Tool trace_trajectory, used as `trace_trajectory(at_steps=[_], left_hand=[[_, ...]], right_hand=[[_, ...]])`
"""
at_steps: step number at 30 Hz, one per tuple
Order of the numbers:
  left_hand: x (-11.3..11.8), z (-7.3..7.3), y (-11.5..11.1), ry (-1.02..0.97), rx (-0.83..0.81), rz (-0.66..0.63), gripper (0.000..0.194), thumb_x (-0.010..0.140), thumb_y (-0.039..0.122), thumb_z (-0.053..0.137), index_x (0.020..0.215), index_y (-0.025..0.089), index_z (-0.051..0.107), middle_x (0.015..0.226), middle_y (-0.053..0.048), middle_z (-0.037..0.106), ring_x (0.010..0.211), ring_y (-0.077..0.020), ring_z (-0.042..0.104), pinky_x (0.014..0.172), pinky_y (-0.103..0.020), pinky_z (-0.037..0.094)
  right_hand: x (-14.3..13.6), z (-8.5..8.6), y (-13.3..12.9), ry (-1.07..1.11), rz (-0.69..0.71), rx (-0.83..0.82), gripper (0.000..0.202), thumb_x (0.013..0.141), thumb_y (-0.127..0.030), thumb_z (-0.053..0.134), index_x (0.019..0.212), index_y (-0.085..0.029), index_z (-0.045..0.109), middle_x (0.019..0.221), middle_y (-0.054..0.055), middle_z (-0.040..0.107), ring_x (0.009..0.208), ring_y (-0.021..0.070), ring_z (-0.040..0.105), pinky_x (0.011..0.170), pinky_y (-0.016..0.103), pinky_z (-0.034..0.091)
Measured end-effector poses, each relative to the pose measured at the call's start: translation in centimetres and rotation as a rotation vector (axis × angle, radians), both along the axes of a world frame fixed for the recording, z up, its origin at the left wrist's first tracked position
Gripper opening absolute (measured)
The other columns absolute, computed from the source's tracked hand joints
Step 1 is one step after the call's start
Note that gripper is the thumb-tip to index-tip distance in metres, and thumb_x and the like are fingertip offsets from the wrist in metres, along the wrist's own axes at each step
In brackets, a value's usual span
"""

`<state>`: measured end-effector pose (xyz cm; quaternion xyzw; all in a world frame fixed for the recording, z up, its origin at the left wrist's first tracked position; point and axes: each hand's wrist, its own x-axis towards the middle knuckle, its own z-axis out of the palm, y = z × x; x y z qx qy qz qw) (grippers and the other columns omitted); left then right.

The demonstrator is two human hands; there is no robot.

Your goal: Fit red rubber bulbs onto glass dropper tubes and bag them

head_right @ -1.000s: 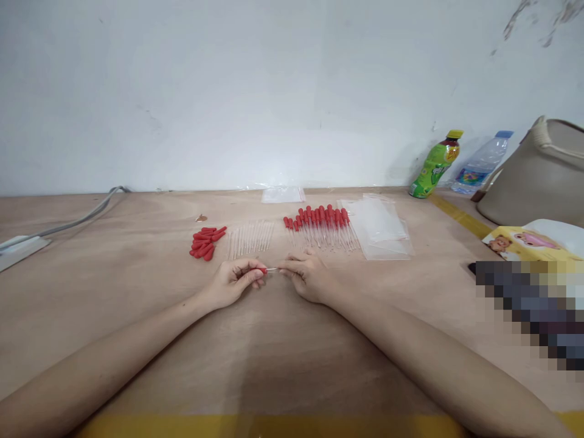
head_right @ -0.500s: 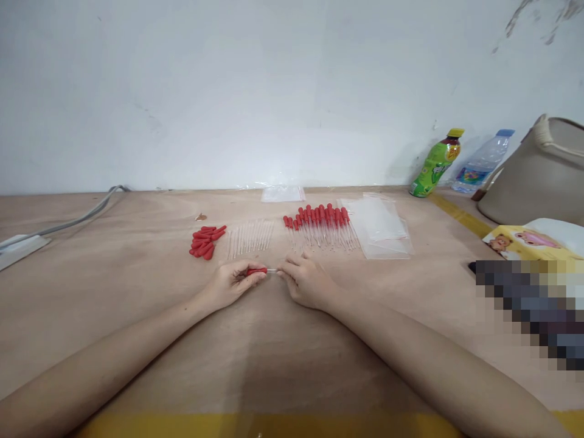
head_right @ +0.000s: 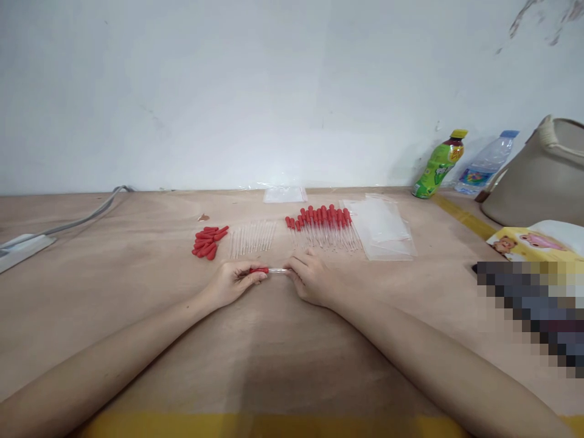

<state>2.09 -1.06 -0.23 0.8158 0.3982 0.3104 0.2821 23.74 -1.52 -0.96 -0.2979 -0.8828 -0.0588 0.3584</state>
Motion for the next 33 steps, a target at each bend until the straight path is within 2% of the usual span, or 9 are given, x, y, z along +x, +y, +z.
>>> trace_trajectory(at_steps=[9,17,20,23,28,33], left_hand=[[0.1,-0.2,-0.4,-0.032,-0.076,-0.027,0.026,0.080,0.035,0.054,0.094,0.016,0.064,0.064,0.000,0.062,0.058,-0.0109,0.057,0.058,-0.021,0.048],[0.0,-0.3,-0.2,0.015,-0.025,-0.044,0.027,0.081,0.037,0.052,0.095,0.017,0.065,0.069,-0.001,0.065,0.058,-0.0111,0.059,0.058,-0.022,0.049],[-0.1,-0.3,-0.2,0.047,0.044,-0.044,0.027,0.081,0.036,0.052,0.096,0.018,0.065,0.078,-0.002,0.068,0.065,-0.0124,0.062,0.063,-0.023,0.050],[-0.4,-0.2,-0.1,0.099,0.203,-0.062,0.024,0.083,0.034,0.052,0.096,0.019,0.064,0.087,-0.003,0.069,0.076,-0.0138,0.064,0.070,-0.024,0.050],[-0.8,-0.3,-0.1,0.134,0.467,-0.152,0.021,0.084,0.027,0.051,0.099,0.018,0.062,0.087,-0.004,0.069,0.077,-0.0131,0.064,0.070,-0.022,0.050],[-0.9,-0.2,0.0,0.124,0.457,-0.121,0.022,0.084,0.028,0.050,0.100,0.019,0.062,0.089,-0.004,0.068,0.078,-0.0137,0.064,0.071,-0.023,0.051]], right_hand=[[-0.4,0.0,-0.1,-0.034,0.036,0.010,0.019,0.087,-0.016,0.037,0.081,-0.014,0.055,0.070,0.005,0.058,0.063,0.0143,0.046,0.063,0.029,0.035],[-0.8,-0.1,-0.1,-0.076,0.007,-0.104,0.023,0.088,-0.018,0.034,0.081,-0.014,0.056,0.072,0.007,0.059,0.065,0.0149,0.049,0.065,0.029,0.037],[-0.8,0.1,-0.4,-0.057,0.003,-0.176,0.023,0.088,-0.019,0.036,0.081,-0.013,0.058,0.073,0.007,0.060,0.066,0.0147,0.050,0.064,0.027,0.038],[-0.9,0.4,-0.8,-0.015,-0.021,-0.278,0.023,0.087,-0.019,0.038,0.079,-0.013,0.059,0.073,0.006,0.060,0.066,0.0139,0.051,0.063,0.025,0.039],[-1.2,0.8,-1.3,0.016,-0.045,-0.472,0.023,0.086,-0.019,0.039,0.077,-0.014,0.060,0.071,0.004,0.061,0.064,0.0123,0.052,0.060,0.023,0.039],[-1.0,2.7,-1.4,-0.079,-0.031,-0.548,0.020,0.084,-0.020,0.043,0.078,-0.017,0.062,0.070,0.002,0.064,0.063,0.0122,0.054,0.058,0.023,0.038]])
